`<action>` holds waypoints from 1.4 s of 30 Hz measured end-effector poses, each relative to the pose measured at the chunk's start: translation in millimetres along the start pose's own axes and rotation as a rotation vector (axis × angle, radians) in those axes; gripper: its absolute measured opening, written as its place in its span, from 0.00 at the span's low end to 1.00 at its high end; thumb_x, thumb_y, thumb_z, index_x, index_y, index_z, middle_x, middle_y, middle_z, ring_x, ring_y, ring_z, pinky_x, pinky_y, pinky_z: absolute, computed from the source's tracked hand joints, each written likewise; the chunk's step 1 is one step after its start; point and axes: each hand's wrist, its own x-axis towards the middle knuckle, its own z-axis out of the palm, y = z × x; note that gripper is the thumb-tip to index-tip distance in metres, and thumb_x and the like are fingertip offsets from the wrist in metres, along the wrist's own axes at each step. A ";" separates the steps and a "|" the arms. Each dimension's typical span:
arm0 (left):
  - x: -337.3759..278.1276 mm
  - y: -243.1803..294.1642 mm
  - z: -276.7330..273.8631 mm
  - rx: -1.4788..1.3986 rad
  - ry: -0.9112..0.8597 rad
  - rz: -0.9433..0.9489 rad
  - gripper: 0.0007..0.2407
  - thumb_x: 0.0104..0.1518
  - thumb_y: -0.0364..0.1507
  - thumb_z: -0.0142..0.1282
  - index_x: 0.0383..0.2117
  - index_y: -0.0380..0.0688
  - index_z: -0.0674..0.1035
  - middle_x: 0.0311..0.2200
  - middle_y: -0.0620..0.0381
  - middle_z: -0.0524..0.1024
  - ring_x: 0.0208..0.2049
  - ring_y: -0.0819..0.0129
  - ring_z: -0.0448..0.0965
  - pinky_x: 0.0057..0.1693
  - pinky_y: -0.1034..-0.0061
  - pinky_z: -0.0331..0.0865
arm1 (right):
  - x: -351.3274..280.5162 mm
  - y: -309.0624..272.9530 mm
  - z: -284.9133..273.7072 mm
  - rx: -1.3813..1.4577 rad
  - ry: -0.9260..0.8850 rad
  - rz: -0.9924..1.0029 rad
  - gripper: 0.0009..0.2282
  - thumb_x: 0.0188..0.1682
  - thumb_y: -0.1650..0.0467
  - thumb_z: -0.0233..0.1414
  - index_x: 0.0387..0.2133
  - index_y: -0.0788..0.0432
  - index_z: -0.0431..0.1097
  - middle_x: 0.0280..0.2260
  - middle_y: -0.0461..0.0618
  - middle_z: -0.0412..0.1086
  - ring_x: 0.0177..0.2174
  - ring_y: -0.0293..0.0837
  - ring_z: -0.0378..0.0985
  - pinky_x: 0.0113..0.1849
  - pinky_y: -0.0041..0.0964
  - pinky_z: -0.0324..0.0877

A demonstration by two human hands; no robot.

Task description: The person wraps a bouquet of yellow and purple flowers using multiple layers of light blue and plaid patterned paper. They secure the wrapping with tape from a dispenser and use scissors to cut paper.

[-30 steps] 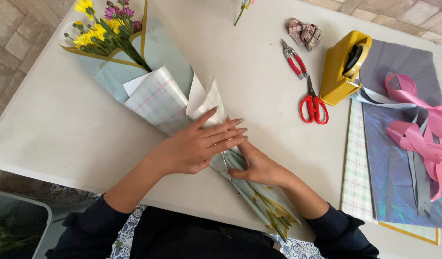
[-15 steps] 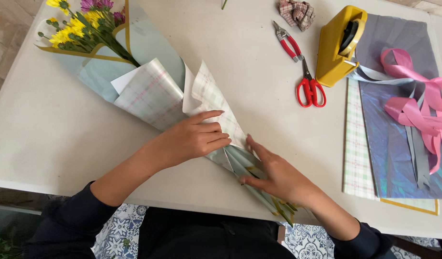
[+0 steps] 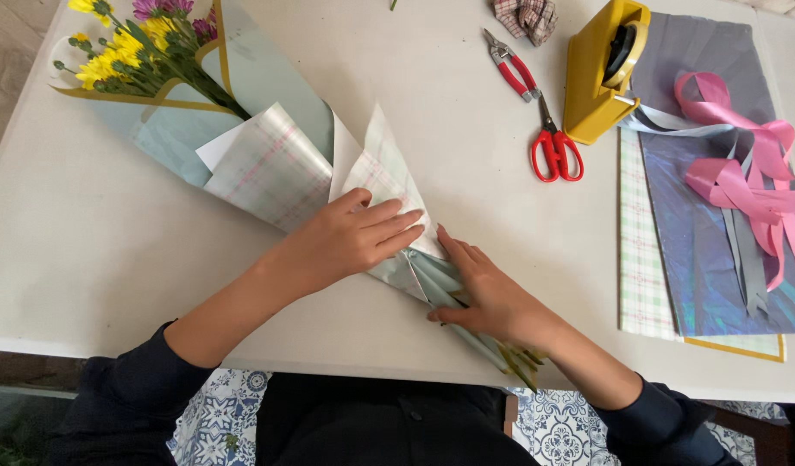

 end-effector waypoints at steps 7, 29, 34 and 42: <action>-6.0 4.6 0.5 0.120 -0.187 0.060 0.10 0.53 0.32 0.61 0.39 0.48 0.77 0.38 0.60 0.74 0.46 0.70 0.68 0.45 0.77 0.61 | 11.9 -2.7 -12.0 0.273 0.002 0.045 0.46 0.34 0.58 0.64 0.63 0.65 0.45 0.58 0.61 0.57 0.58 0.57 0.59 0.55 0.50 0.61; -41.5 -6.2 29.0 0.067 0.117 0.167 0.10 0.62 0.25 0.48 0.48 0.43 0.77 0.46 0.50 0.78 0.51 0.62 0.76 0.57 0.69 0.70 | 21.2 -29.9 -2.5 -0.145 -0.022 0.025 0.47 0.32 0.66 0.59 0.65 0.64 0.37 0.58 0.59 0.55 0.57 0.55 0.58 0.54 0.45 0.62; -40.0 -19.9 25.3 0.133 0.159 0.193 0.11 0.64 0.25 0.45 0.49 0.42 0.76 0.48 0.50 0.77 0.51 0.63 0.77 0.56 0.70 0.70 | 17.6 -35.1 -1.6 -0.117 0.006 0.041 0.42 0.37 0.71 0.54 0.65 0.64 0.36 0.58 0.63 0.55 0.57 0.58 0.60 0.55 0.48 0.60; -57.0 -29.6 17.7 0.214 -0.069 0.264 0.14 0.66 0.26 0.38 0.57 0.40 0.70 0.55 0.54 0.71 0.56 0.68 0.72 0.61 0.75 0.64 | 29.6 3.7 29.3 -0.029 0.118 -0.020 0.42 0.38 0.70 0.52 0.66 0.56 0.32 0.58 0.48 0.55 0.55 0.48 0.56 0.51 0.41 0.60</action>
